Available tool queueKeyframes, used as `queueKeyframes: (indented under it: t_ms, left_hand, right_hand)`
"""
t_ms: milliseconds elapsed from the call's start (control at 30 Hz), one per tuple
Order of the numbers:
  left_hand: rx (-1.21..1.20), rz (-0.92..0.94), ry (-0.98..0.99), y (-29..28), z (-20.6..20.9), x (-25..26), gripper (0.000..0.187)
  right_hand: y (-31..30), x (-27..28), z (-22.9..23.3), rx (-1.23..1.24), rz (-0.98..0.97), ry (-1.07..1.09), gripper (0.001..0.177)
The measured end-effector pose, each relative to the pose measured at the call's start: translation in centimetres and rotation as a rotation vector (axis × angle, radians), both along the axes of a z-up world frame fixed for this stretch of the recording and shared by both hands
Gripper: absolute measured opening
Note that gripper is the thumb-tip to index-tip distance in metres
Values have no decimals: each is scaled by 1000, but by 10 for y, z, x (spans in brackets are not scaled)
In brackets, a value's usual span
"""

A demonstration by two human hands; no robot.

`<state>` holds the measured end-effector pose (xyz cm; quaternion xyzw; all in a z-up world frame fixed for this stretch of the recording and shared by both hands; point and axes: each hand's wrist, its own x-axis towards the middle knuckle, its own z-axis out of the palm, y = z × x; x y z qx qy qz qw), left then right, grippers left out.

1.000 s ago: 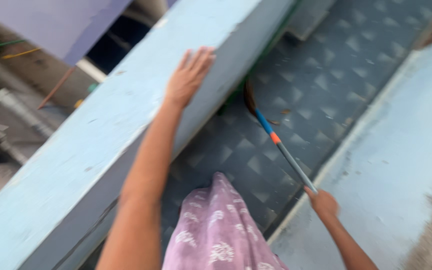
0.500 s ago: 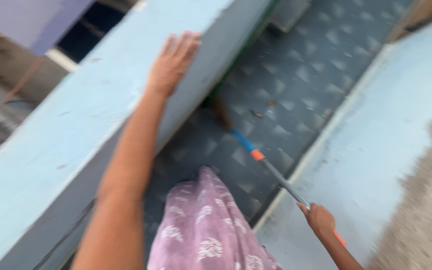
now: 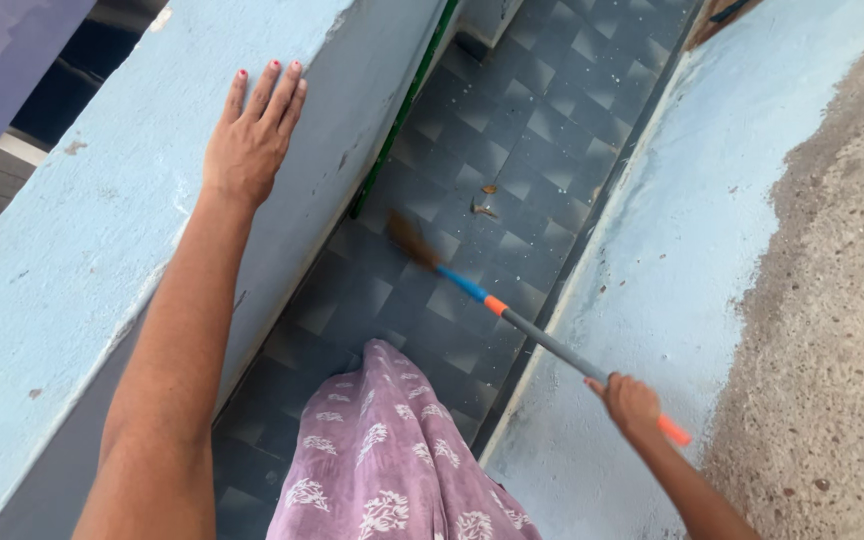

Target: The person sweeps the tiled floor of a balcony using a broom, moving dirt and small debris along the wall and towards a corner while also pushing aside a blue fabric item.

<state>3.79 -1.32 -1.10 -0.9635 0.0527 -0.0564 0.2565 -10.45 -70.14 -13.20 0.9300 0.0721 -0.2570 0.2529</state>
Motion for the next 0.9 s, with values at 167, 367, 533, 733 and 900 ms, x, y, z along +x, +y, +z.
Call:
queueKeyframes:
  t_ms: [167, 367, 533, 733, 900]
  left_hand:
    - [-60, -68, -72, 6, -11, 2, 86]
    - [-38, -113, -111, 9, -9, 2, 83]
    - [-122, -54, 62, -1, 8, 2, 95]
    - [-8, -20, 61, 2, -1, 6, 96]
    - [28, -18, 42, 4, -7, 7, 96]
  right_hand:
    - [5, 27, -8, 22, -67, -136, 69]
    - [-16, 3, 10, 35, -40, -221, 69]
    - [-37, 19, 16, -19, -49, -74, 67]
    - [-30, 10, 1, -57, -193, -176, 66]
    - [-58, -16, 22, -47, -116, -99, 66]
